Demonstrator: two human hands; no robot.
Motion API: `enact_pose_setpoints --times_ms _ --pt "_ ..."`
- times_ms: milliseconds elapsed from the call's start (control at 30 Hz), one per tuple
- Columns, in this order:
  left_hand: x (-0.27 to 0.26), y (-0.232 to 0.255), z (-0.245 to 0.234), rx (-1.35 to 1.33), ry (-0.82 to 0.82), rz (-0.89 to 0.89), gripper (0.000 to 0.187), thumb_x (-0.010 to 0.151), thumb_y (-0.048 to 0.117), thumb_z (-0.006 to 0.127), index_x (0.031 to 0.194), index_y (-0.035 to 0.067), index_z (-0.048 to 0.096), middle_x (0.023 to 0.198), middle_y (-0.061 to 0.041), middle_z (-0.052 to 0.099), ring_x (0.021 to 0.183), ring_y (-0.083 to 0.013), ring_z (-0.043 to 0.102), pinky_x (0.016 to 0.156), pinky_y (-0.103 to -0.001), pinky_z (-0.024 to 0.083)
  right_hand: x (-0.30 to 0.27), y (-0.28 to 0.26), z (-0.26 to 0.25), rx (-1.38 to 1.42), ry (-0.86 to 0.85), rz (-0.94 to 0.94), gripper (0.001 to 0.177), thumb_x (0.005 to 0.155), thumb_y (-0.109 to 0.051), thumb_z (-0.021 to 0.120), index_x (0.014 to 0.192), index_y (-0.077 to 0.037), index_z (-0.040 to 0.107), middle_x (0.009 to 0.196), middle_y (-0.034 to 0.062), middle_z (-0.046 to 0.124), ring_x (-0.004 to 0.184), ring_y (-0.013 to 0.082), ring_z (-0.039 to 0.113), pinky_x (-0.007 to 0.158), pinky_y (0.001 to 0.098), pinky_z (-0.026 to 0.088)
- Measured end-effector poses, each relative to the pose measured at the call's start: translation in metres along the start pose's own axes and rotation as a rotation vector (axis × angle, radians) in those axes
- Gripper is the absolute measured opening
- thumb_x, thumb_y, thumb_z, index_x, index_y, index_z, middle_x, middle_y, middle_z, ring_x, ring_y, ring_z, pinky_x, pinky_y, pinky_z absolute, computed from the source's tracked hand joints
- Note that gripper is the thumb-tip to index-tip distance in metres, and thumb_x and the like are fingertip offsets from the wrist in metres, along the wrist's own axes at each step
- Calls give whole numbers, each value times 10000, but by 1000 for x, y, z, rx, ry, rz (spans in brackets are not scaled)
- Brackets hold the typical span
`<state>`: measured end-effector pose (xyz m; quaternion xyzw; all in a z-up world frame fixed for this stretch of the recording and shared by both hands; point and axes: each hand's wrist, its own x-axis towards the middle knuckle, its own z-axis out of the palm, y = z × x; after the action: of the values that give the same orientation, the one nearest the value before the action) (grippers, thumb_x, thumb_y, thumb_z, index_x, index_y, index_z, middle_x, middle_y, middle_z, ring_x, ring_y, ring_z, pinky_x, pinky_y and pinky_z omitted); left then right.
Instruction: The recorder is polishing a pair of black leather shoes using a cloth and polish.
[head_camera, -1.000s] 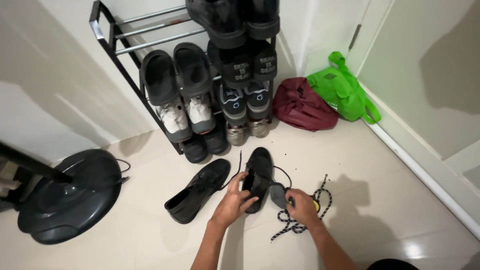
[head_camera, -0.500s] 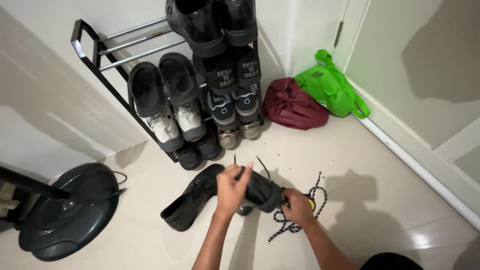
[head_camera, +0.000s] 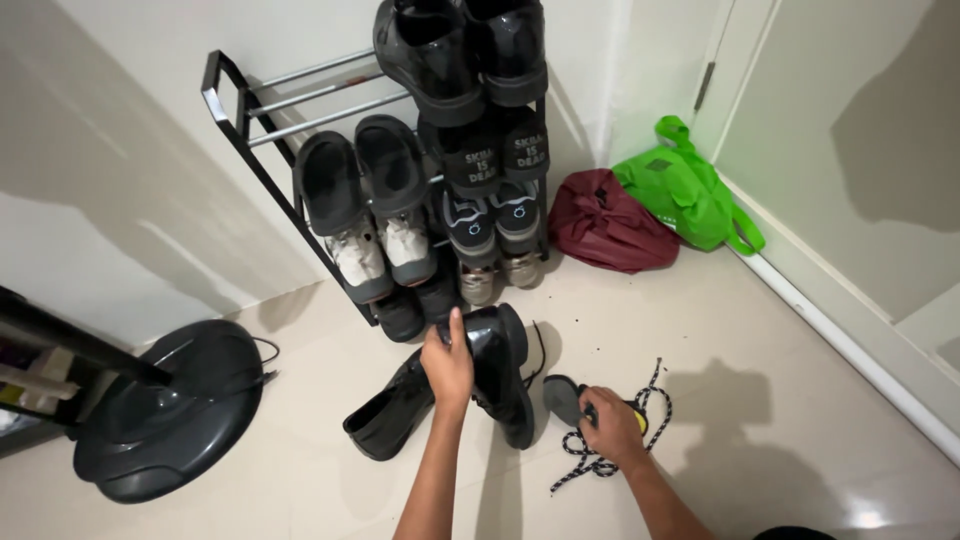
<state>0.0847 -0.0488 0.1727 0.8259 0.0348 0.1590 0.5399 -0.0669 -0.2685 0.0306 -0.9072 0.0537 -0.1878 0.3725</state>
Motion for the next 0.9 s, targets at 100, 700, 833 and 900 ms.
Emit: enact_pose_setpoints --times_ms 100,700,833,900 --pt "-9 -7 -6 -39 9 15 553 965 455 681 1048 -90 631 838 -284 694 734 -375 672 703 -457 515 -1 1 -1 -7 6 -3 206 684 -62 692 864 -53 592 926 138 666 970 373 636 828 447 520" --pt "-50 32 -20 -293 -74 -3 414 933 343 726 1011 -46 608 813 -151 736 702 -187 651 686 -354 540 -2 -1 -2 -37 -14 -16 201 682 -82 696 861 -68 605 904 126 663 965 351 636 825 441 523" --pt "-55 40 -17 -309 -105 -22 417 931 343 725 1016 -49 610 808 -142 736 698 -178 651 680 -348 543 -2 -3 -3 -58 -22 -22 222 676 -90 713 869 -75 604 910 123 657 972 351 631 830 441 521" --pt "-56 41 -16 -285 -109 -38 426 924 347 729 1031 -47 609 808 -144 733 695 -184 647 680 -350 541 -4 -7 -5 -53 -19 -15 224 675 -89 714 870 -77 605 912 121 658 975 349 632 829 438 523"
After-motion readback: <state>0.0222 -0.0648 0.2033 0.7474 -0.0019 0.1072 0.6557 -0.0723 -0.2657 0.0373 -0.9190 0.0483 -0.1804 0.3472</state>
